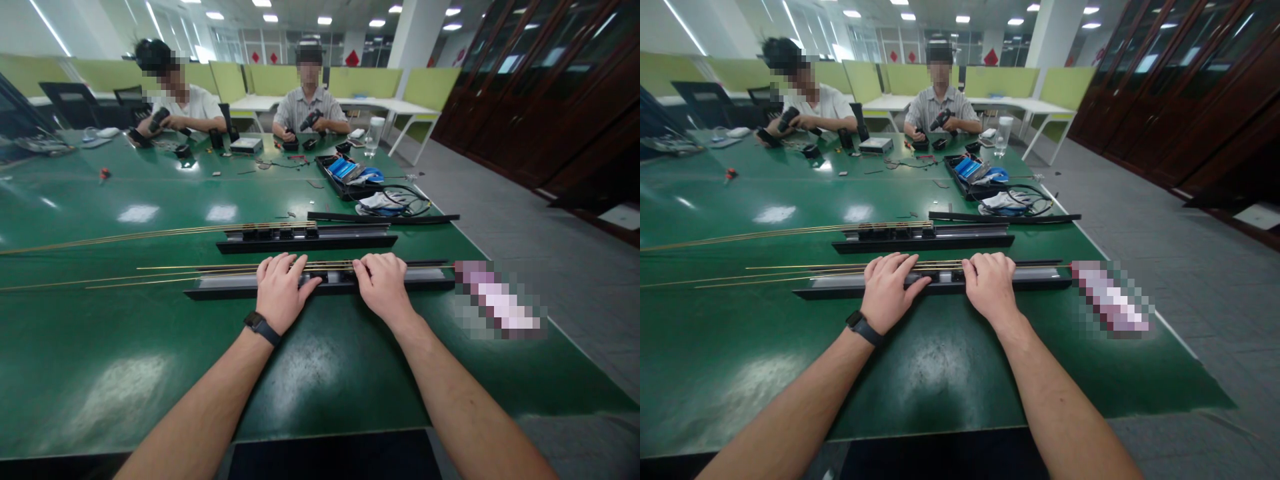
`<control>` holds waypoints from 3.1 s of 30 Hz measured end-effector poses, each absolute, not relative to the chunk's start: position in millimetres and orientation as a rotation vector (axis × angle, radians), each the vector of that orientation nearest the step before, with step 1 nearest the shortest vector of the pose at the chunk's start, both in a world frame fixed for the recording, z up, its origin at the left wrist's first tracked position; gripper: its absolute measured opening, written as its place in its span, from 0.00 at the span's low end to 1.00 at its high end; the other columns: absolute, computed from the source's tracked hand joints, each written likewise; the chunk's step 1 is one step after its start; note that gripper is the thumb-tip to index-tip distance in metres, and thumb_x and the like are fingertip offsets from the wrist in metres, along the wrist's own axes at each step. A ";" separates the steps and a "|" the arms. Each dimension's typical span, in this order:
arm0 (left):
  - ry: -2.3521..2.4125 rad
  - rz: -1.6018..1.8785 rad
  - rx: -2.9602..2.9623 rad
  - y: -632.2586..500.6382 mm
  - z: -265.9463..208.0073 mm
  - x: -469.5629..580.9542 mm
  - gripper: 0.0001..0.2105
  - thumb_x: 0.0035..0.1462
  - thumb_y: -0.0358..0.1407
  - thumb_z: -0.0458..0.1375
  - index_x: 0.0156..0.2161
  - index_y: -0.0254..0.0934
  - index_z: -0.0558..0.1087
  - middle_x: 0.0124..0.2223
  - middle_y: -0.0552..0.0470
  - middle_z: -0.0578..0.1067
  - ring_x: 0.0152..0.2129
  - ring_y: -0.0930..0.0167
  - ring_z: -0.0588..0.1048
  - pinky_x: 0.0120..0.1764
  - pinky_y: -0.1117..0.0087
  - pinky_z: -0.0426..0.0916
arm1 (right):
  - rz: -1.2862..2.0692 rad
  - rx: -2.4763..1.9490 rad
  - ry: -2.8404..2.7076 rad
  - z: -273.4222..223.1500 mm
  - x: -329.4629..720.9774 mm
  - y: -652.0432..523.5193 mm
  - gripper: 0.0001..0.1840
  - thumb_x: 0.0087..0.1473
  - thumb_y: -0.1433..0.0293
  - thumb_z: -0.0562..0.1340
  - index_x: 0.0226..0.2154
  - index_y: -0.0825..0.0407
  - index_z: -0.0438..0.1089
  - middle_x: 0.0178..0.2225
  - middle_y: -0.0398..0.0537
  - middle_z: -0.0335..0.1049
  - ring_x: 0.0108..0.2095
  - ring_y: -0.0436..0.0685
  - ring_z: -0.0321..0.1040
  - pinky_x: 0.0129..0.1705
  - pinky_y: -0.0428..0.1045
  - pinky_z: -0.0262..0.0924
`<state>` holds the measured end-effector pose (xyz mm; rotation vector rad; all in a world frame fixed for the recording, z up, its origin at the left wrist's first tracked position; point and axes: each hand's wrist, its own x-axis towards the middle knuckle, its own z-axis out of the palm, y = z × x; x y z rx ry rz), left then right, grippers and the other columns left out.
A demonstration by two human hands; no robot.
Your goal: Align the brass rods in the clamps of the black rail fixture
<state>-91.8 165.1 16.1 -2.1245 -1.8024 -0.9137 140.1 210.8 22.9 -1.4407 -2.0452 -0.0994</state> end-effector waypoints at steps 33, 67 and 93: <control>-1.832 -0.902 -2.146 163.9 17.7 -91.6 0.23 0.64 0.50 0.60 0.59 0.42 0.75 0.57 0.42 0.78 0.59 0.54 0.72 0.63 0.48 0.57 | -0.064 -1.458 -2.043 25.1 139.7 209.3 0.19 0.69 0.59 0.54 0.29 0.48 0.66 0.31 0.47 0.74 0.40 0.60 0.62 0.47 0.56 0.46; -1.827 -0.899 -2.141 163.9 17.9 -91.7 0.23 0.64 0.51 0.60 0.58 0.41 0.75 0.57 0.42 0.78 0.59 0.55 0.72 0.63 0.49 0.57 | -0.069 -1.446 -2.031 24.7 140.2 208.7 0.17 0.69 0.60 0.55 0.29 0.48 0.66 0.31 0.46 0.73 0.40 0.59 0.62 0.49 0.56 0.46; -1.820 -0.905 -2.140 164.2 16.8 -91.9 0.22 0.65 0.51 0.60 0.59 0.42 0.74 0.57 0.42 0.78 0.59 0.55 0.72 0.63 0.49 0.57 | -0.078 -1.450 -2.036 25.4 138.5 208.5 0.18 0.69 0.60 0.55 0.28 0.48 0.66 0.31 0.47 0.74 0.40 0.60 0.62 0.47 0.56 0.46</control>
